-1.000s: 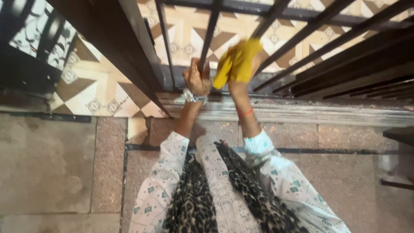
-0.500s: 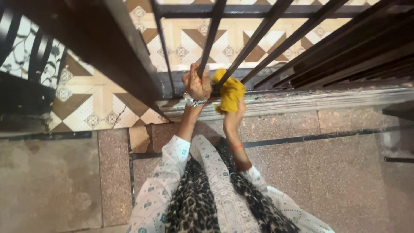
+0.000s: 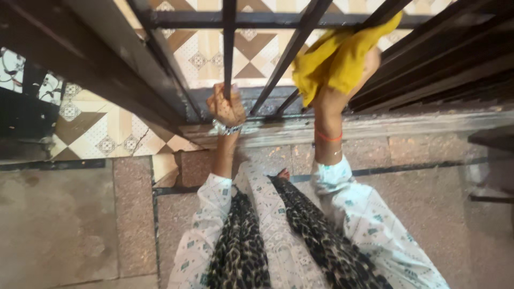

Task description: The person cleans the bars of a metal gate by hand using a yellow cloth, wiping the surfaces and edges.

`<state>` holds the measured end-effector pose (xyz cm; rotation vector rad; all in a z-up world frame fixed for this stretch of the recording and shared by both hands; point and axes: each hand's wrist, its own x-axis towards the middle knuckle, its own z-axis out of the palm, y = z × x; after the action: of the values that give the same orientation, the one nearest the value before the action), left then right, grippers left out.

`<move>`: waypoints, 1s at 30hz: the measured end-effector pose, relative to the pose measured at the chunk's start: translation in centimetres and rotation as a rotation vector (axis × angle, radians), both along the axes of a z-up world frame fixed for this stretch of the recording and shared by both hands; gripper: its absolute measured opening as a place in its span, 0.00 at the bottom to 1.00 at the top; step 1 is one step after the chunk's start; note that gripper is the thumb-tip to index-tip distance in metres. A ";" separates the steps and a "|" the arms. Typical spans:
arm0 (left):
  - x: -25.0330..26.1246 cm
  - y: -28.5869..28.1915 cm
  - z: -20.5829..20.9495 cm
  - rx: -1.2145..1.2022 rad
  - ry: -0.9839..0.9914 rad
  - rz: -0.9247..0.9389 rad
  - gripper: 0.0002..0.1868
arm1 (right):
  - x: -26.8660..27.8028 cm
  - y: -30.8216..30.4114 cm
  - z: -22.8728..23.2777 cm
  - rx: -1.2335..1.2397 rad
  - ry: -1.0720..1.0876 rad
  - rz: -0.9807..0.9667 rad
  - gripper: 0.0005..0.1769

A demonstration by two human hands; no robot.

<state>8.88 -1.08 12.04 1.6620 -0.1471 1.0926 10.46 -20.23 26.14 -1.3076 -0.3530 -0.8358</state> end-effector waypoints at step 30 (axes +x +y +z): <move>-0.2 0.1 0.4 0.025 0.044 0.176 0.15 | -9.7 -0.5 -19.2 -0.172 0.522 0.275 0.19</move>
<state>8.73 -0.96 12.43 1.7456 0.0140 1.1880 0.76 -20.77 6.95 -1.5402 -0.1834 -0.2195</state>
